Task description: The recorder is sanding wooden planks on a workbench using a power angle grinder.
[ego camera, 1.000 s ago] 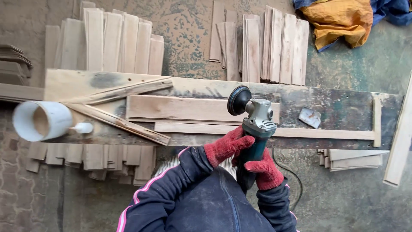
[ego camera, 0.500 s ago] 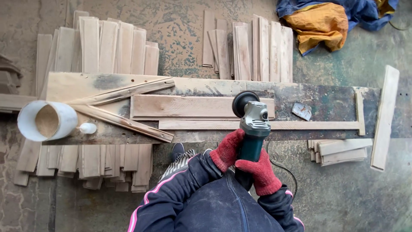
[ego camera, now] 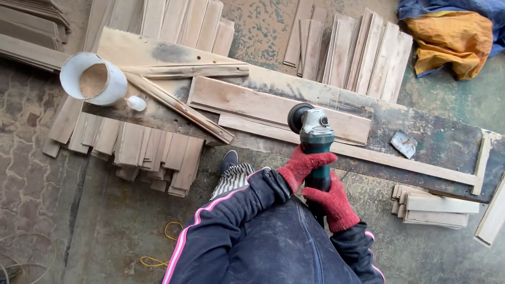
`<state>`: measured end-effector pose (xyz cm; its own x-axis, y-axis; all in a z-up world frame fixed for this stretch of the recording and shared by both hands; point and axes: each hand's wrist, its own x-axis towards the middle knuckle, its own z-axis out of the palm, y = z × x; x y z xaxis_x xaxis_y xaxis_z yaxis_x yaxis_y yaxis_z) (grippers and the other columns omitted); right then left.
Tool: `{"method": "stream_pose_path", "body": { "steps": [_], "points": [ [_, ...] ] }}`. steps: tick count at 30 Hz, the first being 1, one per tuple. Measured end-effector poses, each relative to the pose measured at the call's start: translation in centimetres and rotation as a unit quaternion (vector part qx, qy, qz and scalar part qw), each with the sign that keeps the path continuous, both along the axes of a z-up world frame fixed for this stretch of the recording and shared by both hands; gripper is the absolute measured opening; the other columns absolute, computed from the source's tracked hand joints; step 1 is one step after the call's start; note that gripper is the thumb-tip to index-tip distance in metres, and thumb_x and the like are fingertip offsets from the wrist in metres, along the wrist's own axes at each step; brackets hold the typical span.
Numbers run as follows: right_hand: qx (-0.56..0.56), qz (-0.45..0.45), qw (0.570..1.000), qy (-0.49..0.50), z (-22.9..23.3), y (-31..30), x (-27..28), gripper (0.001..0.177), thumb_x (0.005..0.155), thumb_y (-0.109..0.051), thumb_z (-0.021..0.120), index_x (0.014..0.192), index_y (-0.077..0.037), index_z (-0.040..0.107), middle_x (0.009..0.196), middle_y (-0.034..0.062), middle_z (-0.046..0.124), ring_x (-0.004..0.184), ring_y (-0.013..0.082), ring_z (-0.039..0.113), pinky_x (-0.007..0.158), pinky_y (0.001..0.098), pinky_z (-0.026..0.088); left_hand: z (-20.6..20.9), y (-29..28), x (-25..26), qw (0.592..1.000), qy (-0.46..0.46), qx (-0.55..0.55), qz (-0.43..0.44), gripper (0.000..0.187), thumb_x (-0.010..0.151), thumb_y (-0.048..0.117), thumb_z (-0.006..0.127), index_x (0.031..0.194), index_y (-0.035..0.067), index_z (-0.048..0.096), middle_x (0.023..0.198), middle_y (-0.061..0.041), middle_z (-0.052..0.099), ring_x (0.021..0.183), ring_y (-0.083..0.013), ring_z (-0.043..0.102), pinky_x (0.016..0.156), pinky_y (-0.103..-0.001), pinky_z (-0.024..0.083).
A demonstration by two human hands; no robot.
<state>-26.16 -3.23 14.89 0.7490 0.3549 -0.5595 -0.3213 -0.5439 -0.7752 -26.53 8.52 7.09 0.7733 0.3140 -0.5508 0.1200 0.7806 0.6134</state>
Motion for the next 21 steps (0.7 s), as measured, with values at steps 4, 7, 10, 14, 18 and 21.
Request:
{"method": "stream_pose_path", "body": {
  "steps": [4,7,10,14,18,21],
  "points": [
    [-0.010,0.016,1.000,-0.001,-2.8,0.3,1.6,0.061,0.047,-0.013,0.100,0.097,-0.002,0.066,0.075,0.0216,0.066,0.069,0.0338,0.070,0.062,0.0459,0.058,0.5,-0.1,0.1,0.999,0.044,0.017,-0.008,0.073,0.056,0.027,0.103,0.117,0.009,0.068,0.096,-0.012,0.074,0.098,-0.0289,0.073,0.094,-0.043,0.057],
    [0.002,-0.021,0.999,0.027,-5.9,1.0,1.8,0.040,0.055,-0.008,0.092,0.084,-0.001,0.065,0.063,0.0206,0.066,0.054,0.0338,0.070,0.049,0.0434,0.059,-1.1,0.5,-0.3,0.995,0.093,0.003,-0.042,0.080,0.050,0.024,0.105,0.118,0.008,0.066,0.095,-0.013,0.073,0.096,-0.0317,0.072,0.098,-0.045,0.055],
    [0.032,-0.037,0.998,0.035,-7.5,2.4,1.5,0.046,0.051,-0.004,0.092,0.088,0.000,0.064,0.065,0.0220,0.064,0.054,0.0348,0.069,0.047,0.0477,0.058,-2.2,2.2,-0.3,0.991,0.129,0.018,-0.044,0.079,0.055,0.023,0.102,0.122,0.007,0.064,0.100,-0.014,0.072,0.102,-0.0326,0.072,0.100,-0.047,0.055],
    [0.044,-0.051,0.997,0.043,-7.5,4.4,1.2,0.052,0.050,-0.004,0.094,0.092,0.000,0.064,0.068,0.0238,0.064,0.055,0.0368,0.069,0.047,0.0482,0.059,-4.9,3.8,0.3,0.992,0.126,-0.016,-0.018,0.077,0.053,0.020,0.103,0.118,0.005,0.066,0.092,-0.015,0.071,0.094,-0.0338,0.073,0.089,-0.045,0.058],
    [0.049,-0.057,0.997,0.035,-10.9,4.1,1.4,0.057,0.050,-0.007,0.096,0.097,-0.001,0.064,0.072,0.0225,0.065,0.059,0.0352,0.069,0.051,0.0493,0.061,-6.2,5.1,0.7,0.990,0.131,-0.015,-0.046,0.074,0.053,0.017,0.102,0.117,0.006,0.066,0.091,-0.016,0.072,0.091,-0.0335,0.074,0.081,-0.046,0.062],
    [0.066,-0.084,0.993,0.051,-11.0,4.4,1.8,0.054,0.053,-0.006,0.095,0.097,-0.002,0.063,0.073,0.0230,0.065,0.056,0.0366,0.069,0.050,0.0490,0.061,-6.1,5.3,0.8,0.988,0.145,0.005,-0.062,0.074,0.052,0.017,0.100,0.116,0.001,0.068,0.092,-0.017,0.073,0.094,-0.0333,0.074,0.083,-0.045,0.061]
  ]
}}
